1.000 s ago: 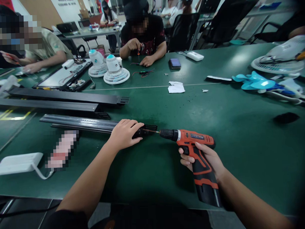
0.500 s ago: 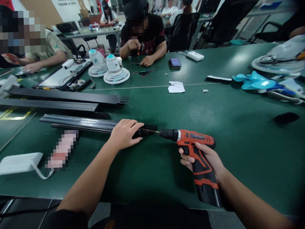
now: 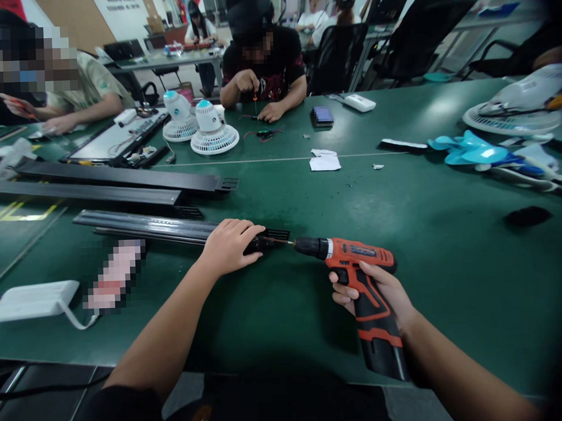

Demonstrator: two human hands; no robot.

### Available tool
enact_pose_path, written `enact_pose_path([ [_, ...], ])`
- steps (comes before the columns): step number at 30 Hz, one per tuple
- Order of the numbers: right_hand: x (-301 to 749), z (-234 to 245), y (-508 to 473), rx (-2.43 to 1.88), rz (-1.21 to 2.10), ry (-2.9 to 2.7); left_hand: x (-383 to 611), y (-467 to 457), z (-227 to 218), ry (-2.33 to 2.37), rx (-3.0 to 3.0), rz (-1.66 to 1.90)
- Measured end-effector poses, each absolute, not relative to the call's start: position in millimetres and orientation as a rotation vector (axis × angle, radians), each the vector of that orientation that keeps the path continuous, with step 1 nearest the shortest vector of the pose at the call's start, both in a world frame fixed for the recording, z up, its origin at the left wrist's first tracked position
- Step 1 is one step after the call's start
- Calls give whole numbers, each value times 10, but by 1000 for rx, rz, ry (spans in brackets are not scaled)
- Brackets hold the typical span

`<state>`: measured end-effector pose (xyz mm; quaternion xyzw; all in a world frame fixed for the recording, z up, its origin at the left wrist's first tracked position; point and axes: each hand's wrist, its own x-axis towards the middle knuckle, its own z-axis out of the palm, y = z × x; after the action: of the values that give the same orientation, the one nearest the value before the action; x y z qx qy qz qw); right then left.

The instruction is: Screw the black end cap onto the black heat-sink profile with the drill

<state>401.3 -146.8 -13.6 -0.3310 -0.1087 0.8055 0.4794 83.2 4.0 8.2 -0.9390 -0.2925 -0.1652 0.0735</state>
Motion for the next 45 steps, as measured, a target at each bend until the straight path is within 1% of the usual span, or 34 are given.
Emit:
enact_pose_path([
  [45,4001,-150,-1475,-840,1912,-315,842,13,103,-897,-2850,-541],
])
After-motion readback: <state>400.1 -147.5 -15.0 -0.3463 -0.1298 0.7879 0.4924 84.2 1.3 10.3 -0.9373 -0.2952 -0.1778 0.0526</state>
